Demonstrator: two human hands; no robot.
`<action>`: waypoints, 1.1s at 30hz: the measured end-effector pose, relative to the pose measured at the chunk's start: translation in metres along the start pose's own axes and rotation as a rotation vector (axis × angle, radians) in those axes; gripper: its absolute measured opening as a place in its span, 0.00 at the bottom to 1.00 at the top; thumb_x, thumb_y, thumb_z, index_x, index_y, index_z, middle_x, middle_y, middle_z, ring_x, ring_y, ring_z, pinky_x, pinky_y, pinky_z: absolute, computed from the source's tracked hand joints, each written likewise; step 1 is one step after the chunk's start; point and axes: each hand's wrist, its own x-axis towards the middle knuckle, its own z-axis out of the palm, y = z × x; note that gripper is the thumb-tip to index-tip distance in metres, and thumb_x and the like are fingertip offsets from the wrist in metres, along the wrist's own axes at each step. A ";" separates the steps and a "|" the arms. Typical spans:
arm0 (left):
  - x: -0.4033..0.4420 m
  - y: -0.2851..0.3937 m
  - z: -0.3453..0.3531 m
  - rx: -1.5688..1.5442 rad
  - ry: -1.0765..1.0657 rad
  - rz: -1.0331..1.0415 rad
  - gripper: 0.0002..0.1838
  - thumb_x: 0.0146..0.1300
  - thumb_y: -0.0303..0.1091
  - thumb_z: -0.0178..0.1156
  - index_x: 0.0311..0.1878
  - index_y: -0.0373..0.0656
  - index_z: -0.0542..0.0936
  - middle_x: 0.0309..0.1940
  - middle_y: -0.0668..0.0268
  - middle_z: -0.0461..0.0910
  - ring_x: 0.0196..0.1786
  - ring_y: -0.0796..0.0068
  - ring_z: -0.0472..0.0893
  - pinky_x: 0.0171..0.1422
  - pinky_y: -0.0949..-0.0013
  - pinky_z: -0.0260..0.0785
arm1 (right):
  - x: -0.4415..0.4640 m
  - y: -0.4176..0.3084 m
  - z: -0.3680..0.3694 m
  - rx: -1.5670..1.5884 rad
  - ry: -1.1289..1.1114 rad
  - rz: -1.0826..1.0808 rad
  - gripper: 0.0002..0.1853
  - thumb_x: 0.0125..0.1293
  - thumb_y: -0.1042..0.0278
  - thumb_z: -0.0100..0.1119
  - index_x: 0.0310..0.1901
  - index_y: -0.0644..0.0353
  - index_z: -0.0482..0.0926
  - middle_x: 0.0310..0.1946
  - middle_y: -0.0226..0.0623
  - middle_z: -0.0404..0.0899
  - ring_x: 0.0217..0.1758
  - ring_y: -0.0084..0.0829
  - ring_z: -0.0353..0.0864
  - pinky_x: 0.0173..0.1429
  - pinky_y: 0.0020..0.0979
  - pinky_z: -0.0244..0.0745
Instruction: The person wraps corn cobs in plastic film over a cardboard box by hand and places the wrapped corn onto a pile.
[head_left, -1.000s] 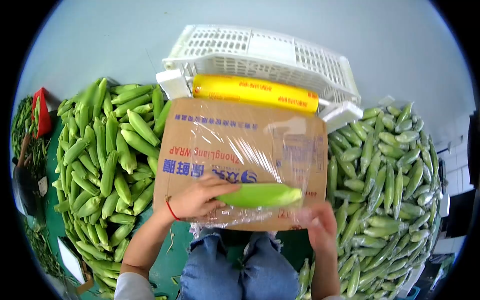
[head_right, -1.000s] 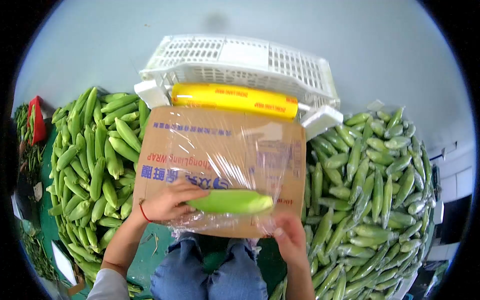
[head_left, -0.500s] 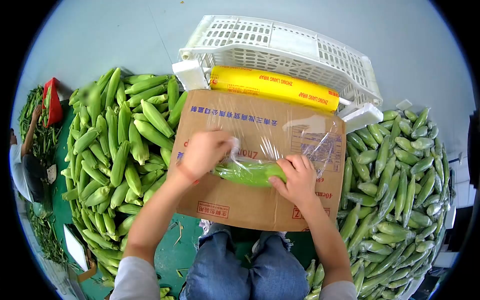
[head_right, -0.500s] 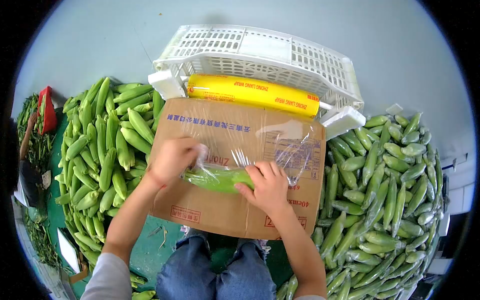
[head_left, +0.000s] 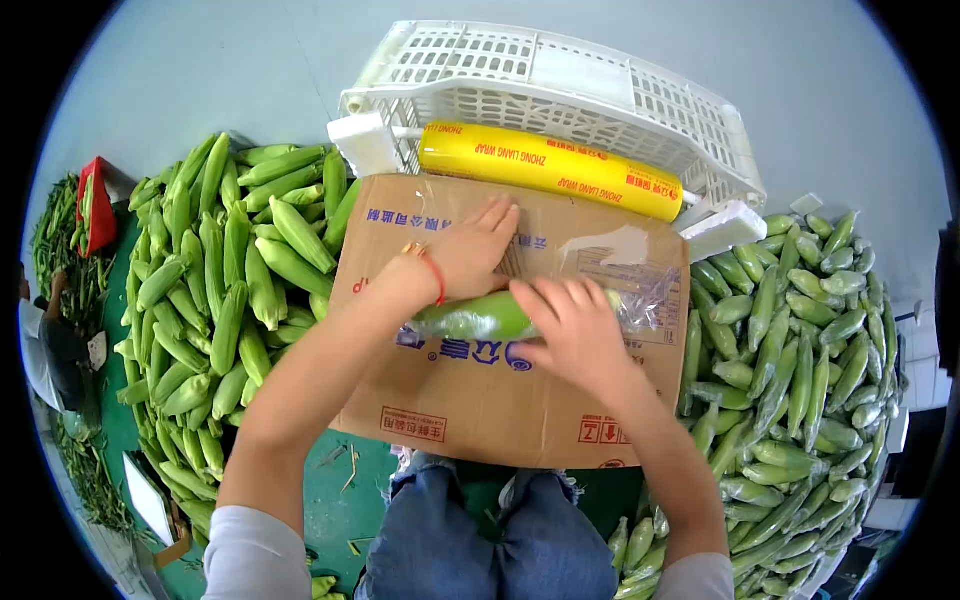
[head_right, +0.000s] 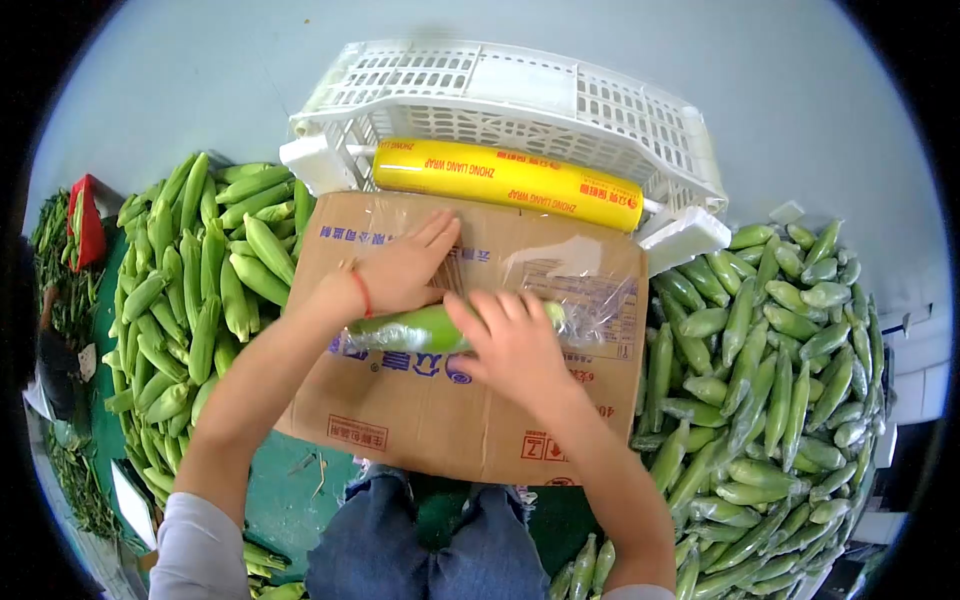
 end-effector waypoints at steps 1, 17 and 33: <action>0.014 -0.007 -0.005 0.007 -0.066 -0.013 0.46 0.56 0.44 0.66 0.70 0.25 0.57 0.72 0.38 0.54 0.75 0.46 0.56 0.78 0.60 0.52 | 0.014 0.010 0.000 0.036 -0.084 0.010 0.28 0.48 0.49 0.72 0.47 0.57 0.76 0.45 0.39 0.77 0.49 0.41 0.77 0.53 0.46 0.73; -0.073 0.094 -0.011 -0.340 0.583 0.229 0.29 0.61 0.40 0.63 0.67 0.47 0.72 0.72 0.51 0.61 0.76 0.46 0.56 0.73 0.45 0.57 | -0.086 -0.065 -0.063 2.165 -0.520 1.229 0.41 0.62 0.24 0.47 0.54 0.61 0.74 0.35 0.51 0.80 0.29 0.44 0.83 0.30 0.41 0.80; -0.141 0.116 0.037 -1.597 0.409 -0.788 0.28 0.77 0.52 0.37 0.68 0.41 0.64 0.43 0.60 0.76 0.39 0.72 0.77 0.42 0.71 0.73 | -0.082 -0.031 -0.093 0.731 0.468 0.401 0.18 0.65 0.72 0.59 0.57 0.60 0.76 0.39 0.42 0.82 0.43 0.30 0.83 0.45 0.34 0.77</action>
